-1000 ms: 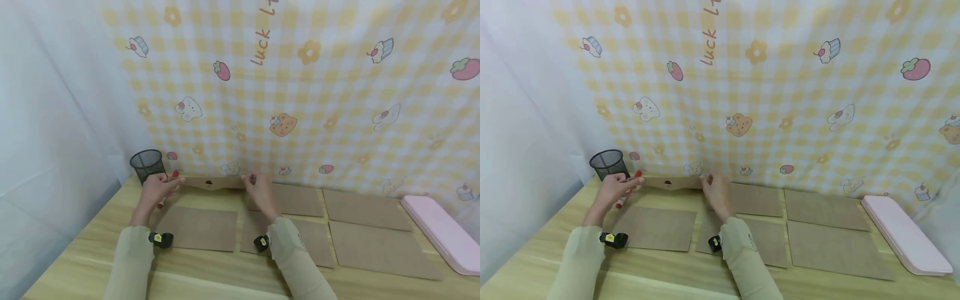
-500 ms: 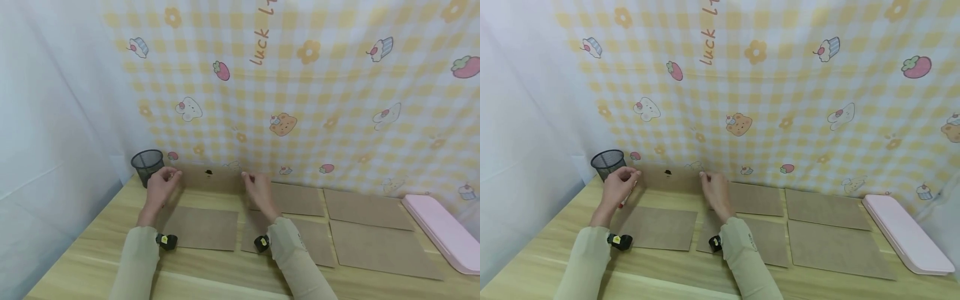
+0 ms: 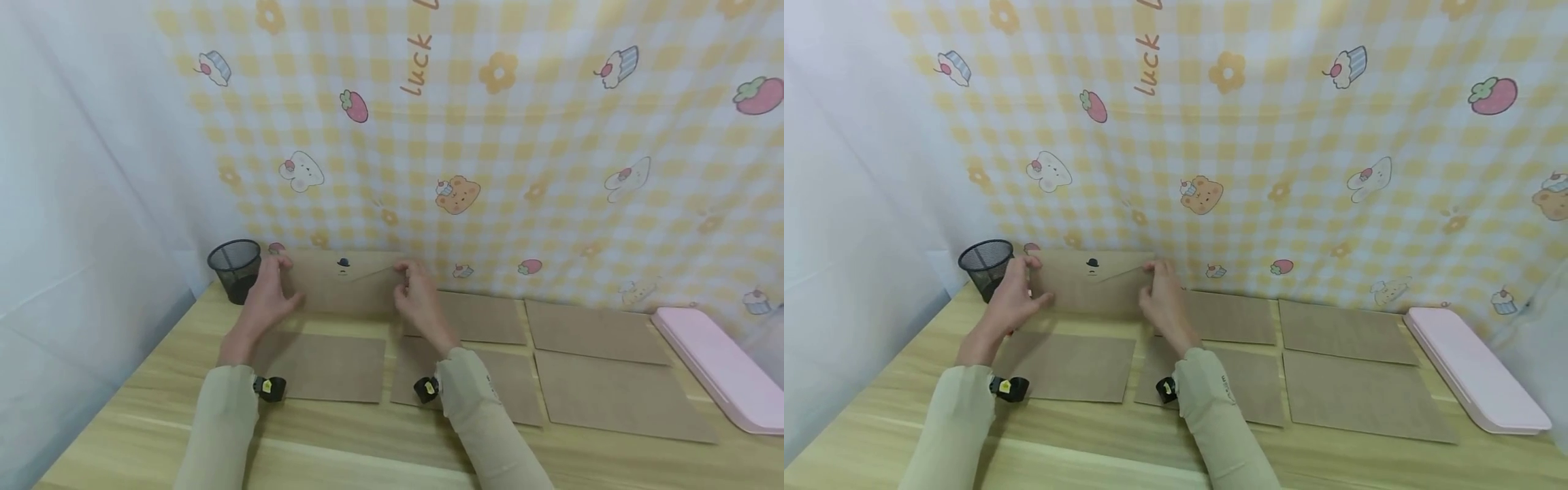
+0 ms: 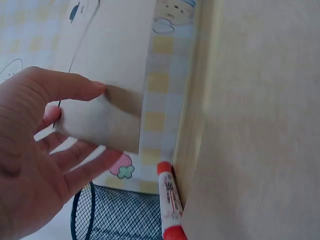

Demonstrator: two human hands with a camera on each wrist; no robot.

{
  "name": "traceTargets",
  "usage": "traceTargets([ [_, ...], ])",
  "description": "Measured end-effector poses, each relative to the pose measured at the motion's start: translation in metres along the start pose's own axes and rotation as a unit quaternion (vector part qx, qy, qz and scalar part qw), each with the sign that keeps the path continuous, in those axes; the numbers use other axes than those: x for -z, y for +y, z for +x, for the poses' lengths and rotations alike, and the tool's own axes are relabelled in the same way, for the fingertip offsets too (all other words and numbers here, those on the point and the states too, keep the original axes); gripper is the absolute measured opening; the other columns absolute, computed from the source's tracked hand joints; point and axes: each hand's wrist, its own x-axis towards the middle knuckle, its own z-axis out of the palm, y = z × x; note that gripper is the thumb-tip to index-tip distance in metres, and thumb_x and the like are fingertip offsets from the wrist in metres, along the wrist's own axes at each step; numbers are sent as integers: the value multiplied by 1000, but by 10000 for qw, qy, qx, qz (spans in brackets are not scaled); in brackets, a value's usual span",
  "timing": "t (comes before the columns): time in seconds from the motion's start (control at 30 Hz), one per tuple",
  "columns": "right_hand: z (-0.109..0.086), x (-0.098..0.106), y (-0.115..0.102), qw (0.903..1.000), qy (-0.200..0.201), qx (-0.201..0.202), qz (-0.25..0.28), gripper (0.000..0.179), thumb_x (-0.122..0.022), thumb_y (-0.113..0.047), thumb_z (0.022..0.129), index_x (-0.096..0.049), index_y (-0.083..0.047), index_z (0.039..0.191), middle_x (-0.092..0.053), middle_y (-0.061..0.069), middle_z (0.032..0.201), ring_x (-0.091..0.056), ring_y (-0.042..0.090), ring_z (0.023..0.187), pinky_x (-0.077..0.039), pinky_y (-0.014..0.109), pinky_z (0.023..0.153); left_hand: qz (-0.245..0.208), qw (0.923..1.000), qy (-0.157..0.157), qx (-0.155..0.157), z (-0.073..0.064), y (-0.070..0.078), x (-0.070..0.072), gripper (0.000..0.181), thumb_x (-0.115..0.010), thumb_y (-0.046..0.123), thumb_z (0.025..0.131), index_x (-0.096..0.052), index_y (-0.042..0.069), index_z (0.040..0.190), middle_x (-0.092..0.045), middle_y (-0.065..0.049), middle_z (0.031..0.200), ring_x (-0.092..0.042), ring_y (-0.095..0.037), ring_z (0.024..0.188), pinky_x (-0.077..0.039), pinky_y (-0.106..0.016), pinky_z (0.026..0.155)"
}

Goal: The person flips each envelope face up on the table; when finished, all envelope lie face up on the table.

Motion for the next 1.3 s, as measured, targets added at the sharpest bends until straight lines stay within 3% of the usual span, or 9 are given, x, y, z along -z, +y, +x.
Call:
traceTargets([
  [0.23,-2,3,9,9966,-633,300,-438,48,-58,12,80,-53,-2,125,-52,16,119,-57,22,83,-50,29,69,164,9997,-196,-16,-1,-5,-2,45,-68,-4,75,-39,-2,109,-37,-23,113,-44,-37,96,-37,-55,81],
  [0.47,-2,1,6,9898,-1272,-40,-641,58,-60,11,78,-48,-3,133,-45,16,134,-55,12,71,-47,22,60,164,9990,-19,-405,4,7,-16,23,-65,-6,72,-50,2,89,-47,-16,96,-46,-32,79,-37,-46,70],
  [0.57,-4,2,7,9866,-1465,-290,-649,60,-60,9,81,-45,-5,136,-62,16,99,-46,9,54,-40,20,49,178,9983,455,-321,2,7,-18,24,-68,-8,70,-49,2,80,-48,-14,85,-45,-29,75,-36,-41,66],
  [0.67,-5,3,7,9790,-1873,-526,-613,60,-59,4,86,-37,-7,141,-59,14,73,-46,12,48,-41,23,45,234,9956,892,-174,0,4,-17,26,-71,-7,70,-48,3,73,-45,-11,75,-43,-27,70,-35,-38,63],
  [0.73,-5,4,5,9717,-2166,-612,-716,63,-60,0,87,-32,-6,144,-62,14,87,-55,17,59,-47,28,53,261,9950,961,-101,0,3,-16,25,-72,-5,71,-48,3,73,-46,-11,73,-43,-26,68,-36,-38,63],
  [0.8,-4,3,4,9655,-2356,-660,-887,70,-63,-3,85,-28,-6,145,-56,18,117,-60,25,90,-50,35,75,326,9959,846,2,0,2,-16,22,-71,-3,73,-50,3,75,-49,-12,73,-45,-27,67,-38,-40,63],
  [0.9,-4,2,3,9592,-2510,-570,-1169,75,-69,-5,81,-28,-2,144,-35,22,141,-44,33,120,-39,42,96,712,9967,390,43,0,2,-16,13,-67,0,77,-55,3,81,-57,-13,79,-52,-28,70,-42,-45,65],
  [1.1,-2,-1,5,9594,-2469,-184,-1348,53,-66,-2,81,-45,4,130,-58,15,105,-55,22,85,-48,32,77,1232,9904,-592,-223,0,7,-10,21,-64,2,75,-62,2,97,-60,-20,100,-56,-38,83,-43,-54,71],
  [1.3,-3,-5,7,9597,-2449,-151,-1370,45,-65,-5,84,-51,1,127,-59,15,114,-57,23,95,-46,34,85,1233,9892,-755,-229,0,4,-6,28,-67,-2,72,-60,-2,99,-55,-25,109,-55,-44,91,-43,-54,76],
])
